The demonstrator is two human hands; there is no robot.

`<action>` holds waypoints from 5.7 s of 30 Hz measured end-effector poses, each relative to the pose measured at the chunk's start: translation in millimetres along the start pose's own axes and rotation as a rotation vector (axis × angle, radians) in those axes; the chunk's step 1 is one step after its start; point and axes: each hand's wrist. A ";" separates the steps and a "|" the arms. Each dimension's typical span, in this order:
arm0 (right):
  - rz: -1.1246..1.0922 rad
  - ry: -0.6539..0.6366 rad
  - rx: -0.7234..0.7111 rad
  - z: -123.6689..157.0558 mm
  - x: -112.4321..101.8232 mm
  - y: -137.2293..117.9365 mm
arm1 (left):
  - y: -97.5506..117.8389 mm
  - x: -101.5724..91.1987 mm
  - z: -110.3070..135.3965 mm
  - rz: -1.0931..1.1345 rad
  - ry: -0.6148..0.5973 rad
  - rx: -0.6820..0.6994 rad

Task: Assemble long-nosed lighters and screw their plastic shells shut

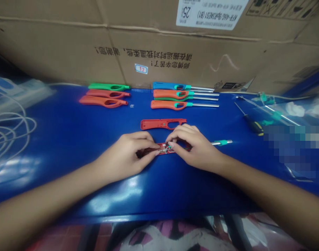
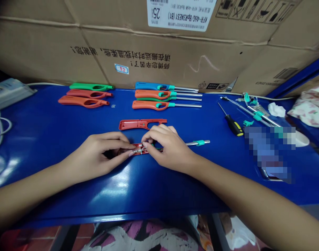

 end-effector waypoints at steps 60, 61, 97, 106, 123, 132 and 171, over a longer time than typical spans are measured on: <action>-0.071 -0.091 0.239 0.1 -24.4 19.1 | -7.9 -7.4 -0.2 -0.418 -0.261 0.170; -0.079 -0.098 0.243 0.2 -24.6 19.4 | -8.4 -7.5 -0.1 -0.414 -0.252 0.183; 0.217 -0.075 0.159 4.0 -37.4 36.5 | -11.8 -7.1 -0.9 -0.283 -0.050 0.227; -0.376 0.122 0.342 1.8 -35.1 12.1 | -7.6 -19.9 -3.4 -0.487 0.139 0.248; 0.028 -0.082 -0.008 5.0 -26.5 9.2 | -8.2 -20.8 -1.4 -0.409 -0.046 0.264; 0.091 -0.158 -0.009 3.3 -26.1 12.5 | -10.6 -19.1 -2.4 -0.406 -0.120 0.206; 0.378 -0.024 -0.290 7.2 -32.0 13.7 | -1.6 -12.8 -1.4 -0.147 -0.055 0.098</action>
Point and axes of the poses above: each hand's wrist, its own z-axis away from the middle knuckle, its own x-axis out of the palm, y = z × x, and after that the axes turned 5 degrees about z, right-handed
